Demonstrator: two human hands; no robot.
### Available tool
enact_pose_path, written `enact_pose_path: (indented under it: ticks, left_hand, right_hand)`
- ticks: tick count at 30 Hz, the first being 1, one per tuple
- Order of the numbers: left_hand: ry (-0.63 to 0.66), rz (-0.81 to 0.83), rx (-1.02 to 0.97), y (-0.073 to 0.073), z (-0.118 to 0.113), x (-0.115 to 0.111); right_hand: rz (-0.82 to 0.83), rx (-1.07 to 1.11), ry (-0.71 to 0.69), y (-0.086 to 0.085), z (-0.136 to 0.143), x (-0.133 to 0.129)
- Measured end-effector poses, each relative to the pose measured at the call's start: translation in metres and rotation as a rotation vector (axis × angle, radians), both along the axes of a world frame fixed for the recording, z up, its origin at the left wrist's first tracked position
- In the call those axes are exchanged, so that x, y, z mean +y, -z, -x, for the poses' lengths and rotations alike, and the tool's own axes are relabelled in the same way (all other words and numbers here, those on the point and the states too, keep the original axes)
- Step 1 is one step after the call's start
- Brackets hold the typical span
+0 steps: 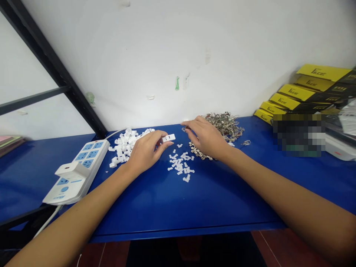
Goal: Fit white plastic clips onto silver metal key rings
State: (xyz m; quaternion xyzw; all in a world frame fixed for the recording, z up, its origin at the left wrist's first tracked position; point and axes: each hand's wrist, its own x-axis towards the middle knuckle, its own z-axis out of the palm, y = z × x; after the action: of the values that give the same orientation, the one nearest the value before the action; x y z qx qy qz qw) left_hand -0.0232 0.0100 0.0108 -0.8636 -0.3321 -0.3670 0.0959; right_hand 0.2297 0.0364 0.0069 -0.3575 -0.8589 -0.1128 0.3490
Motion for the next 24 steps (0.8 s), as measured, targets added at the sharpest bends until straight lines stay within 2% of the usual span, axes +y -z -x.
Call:
enact_pose_path:
  ticks: [24]
  left_hand:
    - [0.007, 0.073, 0.000, 0.0012, 0.0004, -0.0011]
  right_hand:
    - [0.010, 0.005, 0.007, -0.0015, 0.0003, -0.0021]
